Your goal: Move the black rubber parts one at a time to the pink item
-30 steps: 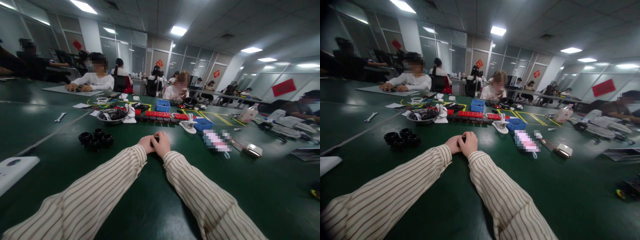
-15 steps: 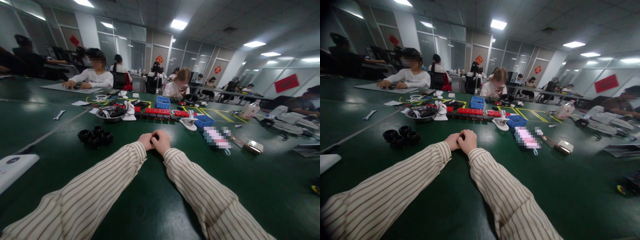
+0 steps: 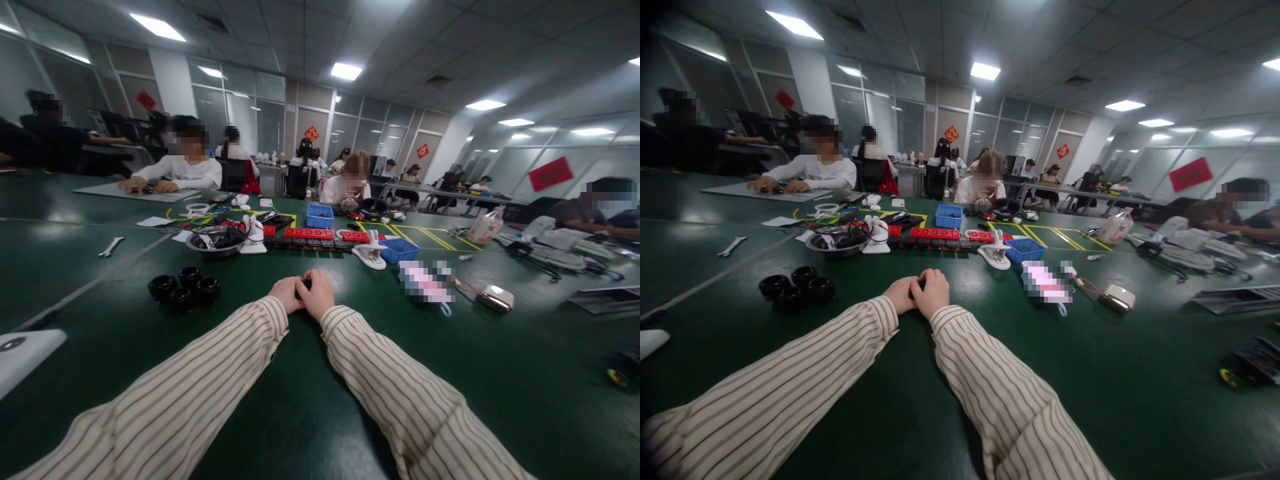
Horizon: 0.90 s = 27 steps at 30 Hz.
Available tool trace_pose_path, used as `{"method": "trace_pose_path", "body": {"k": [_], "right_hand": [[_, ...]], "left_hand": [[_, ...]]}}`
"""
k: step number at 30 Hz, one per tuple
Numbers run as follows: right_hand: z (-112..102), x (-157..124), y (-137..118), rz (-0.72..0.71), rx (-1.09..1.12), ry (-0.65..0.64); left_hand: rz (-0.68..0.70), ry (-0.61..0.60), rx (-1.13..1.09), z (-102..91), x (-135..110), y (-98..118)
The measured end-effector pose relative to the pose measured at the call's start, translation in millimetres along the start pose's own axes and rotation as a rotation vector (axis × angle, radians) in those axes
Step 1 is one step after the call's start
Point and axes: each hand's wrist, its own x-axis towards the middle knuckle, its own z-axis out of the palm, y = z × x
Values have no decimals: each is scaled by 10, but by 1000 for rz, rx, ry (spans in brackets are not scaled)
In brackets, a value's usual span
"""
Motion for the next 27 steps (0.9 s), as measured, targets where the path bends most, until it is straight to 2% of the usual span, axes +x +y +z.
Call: {"method": "trace_pose_path", "body": {"k": [9,18,27], "right_hand": [[-3,-5,10,-142,87,-33],[17,-5,17,-38,10,36],[18,8,29,-68,18,4]], "left_hand": [[46,-53,-13,6,19,-27],[-20,-24,-30,-18,-18,12],[-7,-21,-33,11,7,-16]]}}
